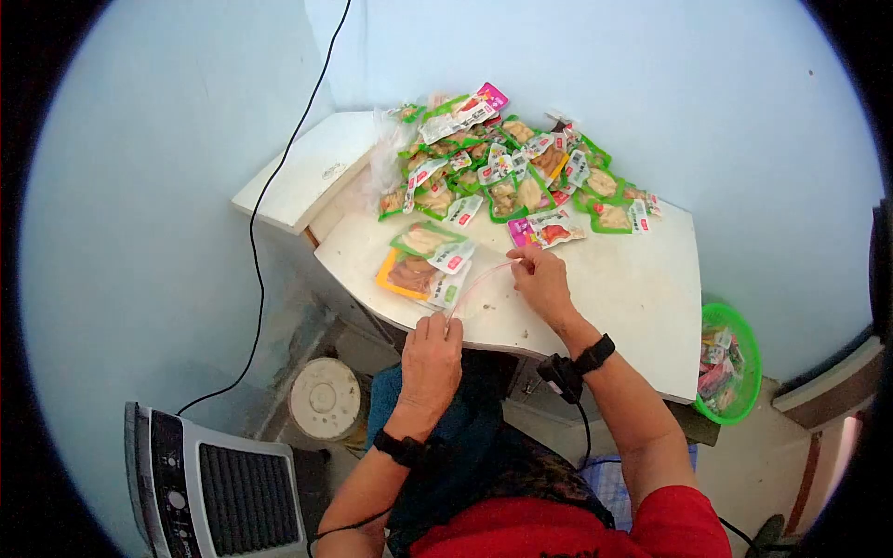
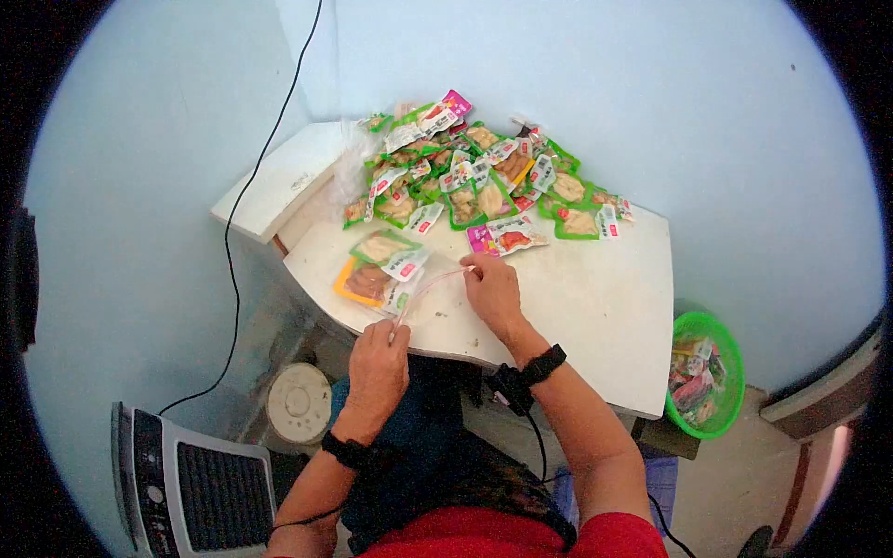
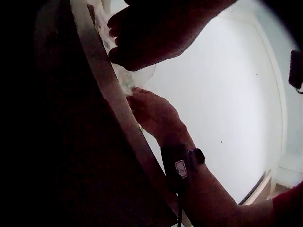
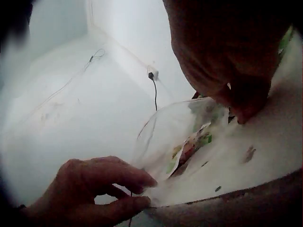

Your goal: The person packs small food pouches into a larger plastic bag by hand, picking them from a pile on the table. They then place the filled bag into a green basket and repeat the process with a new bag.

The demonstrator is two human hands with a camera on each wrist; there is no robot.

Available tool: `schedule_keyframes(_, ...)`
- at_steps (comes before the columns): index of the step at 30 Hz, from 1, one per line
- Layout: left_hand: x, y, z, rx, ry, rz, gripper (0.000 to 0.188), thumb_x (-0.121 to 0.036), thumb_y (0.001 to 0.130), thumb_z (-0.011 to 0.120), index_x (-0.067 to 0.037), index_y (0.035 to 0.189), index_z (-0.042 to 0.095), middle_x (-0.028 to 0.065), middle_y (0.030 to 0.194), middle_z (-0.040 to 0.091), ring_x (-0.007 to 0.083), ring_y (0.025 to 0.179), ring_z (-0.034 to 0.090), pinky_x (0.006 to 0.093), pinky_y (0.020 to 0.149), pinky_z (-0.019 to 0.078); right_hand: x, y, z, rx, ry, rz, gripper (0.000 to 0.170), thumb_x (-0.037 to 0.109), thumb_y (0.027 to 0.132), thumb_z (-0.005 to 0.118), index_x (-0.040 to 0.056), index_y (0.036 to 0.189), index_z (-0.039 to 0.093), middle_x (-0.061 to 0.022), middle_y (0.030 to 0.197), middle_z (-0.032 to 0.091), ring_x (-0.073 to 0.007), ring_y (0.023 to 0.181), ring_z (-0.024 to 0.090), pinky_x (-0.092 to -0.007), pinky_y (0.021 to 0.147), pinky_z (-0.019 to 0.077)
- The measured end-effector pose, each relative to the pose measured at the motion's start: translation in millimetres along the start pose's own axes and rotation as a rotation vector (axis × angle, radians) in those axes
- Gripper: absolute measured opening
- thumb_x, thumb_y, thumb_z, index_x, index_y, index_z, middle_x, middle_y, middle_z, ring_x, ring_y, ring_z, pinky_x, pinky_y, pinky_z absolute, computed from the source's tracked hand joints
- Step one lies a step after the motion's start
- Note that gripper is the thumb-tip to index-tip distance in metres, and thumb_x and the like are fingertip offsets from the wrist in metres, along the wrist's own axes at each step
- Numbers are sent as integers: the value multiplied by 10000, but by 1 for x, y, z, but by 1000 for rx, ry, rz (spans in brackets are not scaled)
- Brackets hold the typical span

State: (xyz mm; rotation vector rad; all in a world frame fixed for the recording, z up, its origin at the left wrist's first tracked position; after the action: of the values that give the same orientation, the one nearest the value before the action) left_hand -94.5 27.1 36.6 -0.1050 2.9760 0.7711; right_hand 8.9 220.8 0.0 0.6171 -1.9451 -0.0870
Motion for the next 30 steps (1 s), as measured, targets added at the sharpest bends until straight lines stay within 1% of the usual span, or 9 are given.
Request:
schedule_keyframes(4, 2, -4, 3, -23, 10, 18, 206, -42, 807, 605, -46, 1013, 618, 124, 950, 562, 309, 885, 587, 404, 764, 496, 21, -9, -1, 59, 5, -115, 278, -16, 781, 617, 15, 1046, 696, -175, 845, 677, -318, 786, 655, -390, 733, 527)
schedule_keyframes(7, 4, -3, 5, -40, 11, 36, 186, -51, 811, 604, -53, 997, 622, 112, 918, 565, 295, 846, 595, 401, 732, 500, 27, -11, -7, -15, -41, -243, 318, -57, 750, 599, 2, 1048, 691, -177, 848, 675, -325, 796, 653, -397, 742, 527)
schedule_keyframes(9, 5, -4, 7, -40, -6, 53, 176, -56, 809, 607, -51, 984, 621, 108, 903, 566, 288, 837, 598, 399, 718, 501, 24, -11, -7, -21, -65, -251, 323, -62, 739, 608, 7, 1045, 689, -173, 850, 670, -325, 811, 649, -402, 759, 524)
schedule_keyframes(12, 1, -3, 2, -59, 35, 96, 110, -64, 809, 593, -32, 914, 590, 103, 902, 528, 263, 824, 577, 368, 707, 490, 26, -12, -8, -4, -156, -275, 299, -64, 732, 627, 15, 1015, 681, -164, 879, 656, -332, 852, 643, -414, 781, 520)
schedule_keyframes(16, 9, -1, -4, -111, -22, 105, 131, -37, 808, 598, -32, 939, 602, 133, 997, 593, 290, 881, 614, 396, 757, 522, 37, -15, -10, -45, -300, -362, 228, -50, 732, 659, 29, 947, 658, -148, 935, 625, -349, 911, 628, -438, 800, 515)
schedule_keyframes(19, 11, -2, -9, -135, -60, 126, 140, -30, 805, 596, -22, 945, 603, 135, 1017, 597, 293, 886, 617, 394, 766, 525, 43, -16, -9, -49, -289, -321, 182, -13, 770, 648, 41, 943, 640, -145, 950, 606, -359, 930, 619, -455, 783, 517)
schedule_keyframes(24, 11, -3, -13, -123, -48, 129, 197, -27, 795, 601, -17, 992, 619, 133, 1021, 601, 301, 900, 621, 384, 770, 527, 40, -12, 1, 44, -422, -332, 140, 39, 841, 584, 67, 970, 630, -146, 955, 605, -358, 918, 624, -458, 741, 523)
schedule_keyframes(27, 7, -3, -27, -202, -22, 191, 183, -38, 796, 610, -9, 976, 605, 106, 959, 561, 262, 841, 597, 360, 747, 511, 41, -11, 1, 24, -424, -377, 112, 50, 864, 562, 69, 958, 619, -144, 944, 601, -355, 890, 624, -456, 721, 521)
schedule_keyframes(30, 18, -2, -39, -182, -84, 129, 179, -24, 802, 609, -18, 980, 635, 150, 996, 645, 315, 884, 647, 400, 754, 541, 55, -14, -8, -21, -363, -446, 70, 61, 881, 565, 64, 943, 598, -145, 911, 590, -355, 852, 614, -455, 703, 515)
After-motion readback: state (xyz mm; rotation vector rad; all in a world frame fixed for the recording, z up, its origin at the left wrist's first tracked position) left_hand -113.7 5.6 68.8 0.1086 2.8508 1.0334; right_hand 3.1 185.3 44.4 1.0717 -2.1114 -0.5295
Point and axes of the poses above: each hand's wrist, its own y-axis towards the middle knuckle, its own z-axis out of the palm, x = y × z, the point moved 9 cm from there along y, towards the middle knuckle
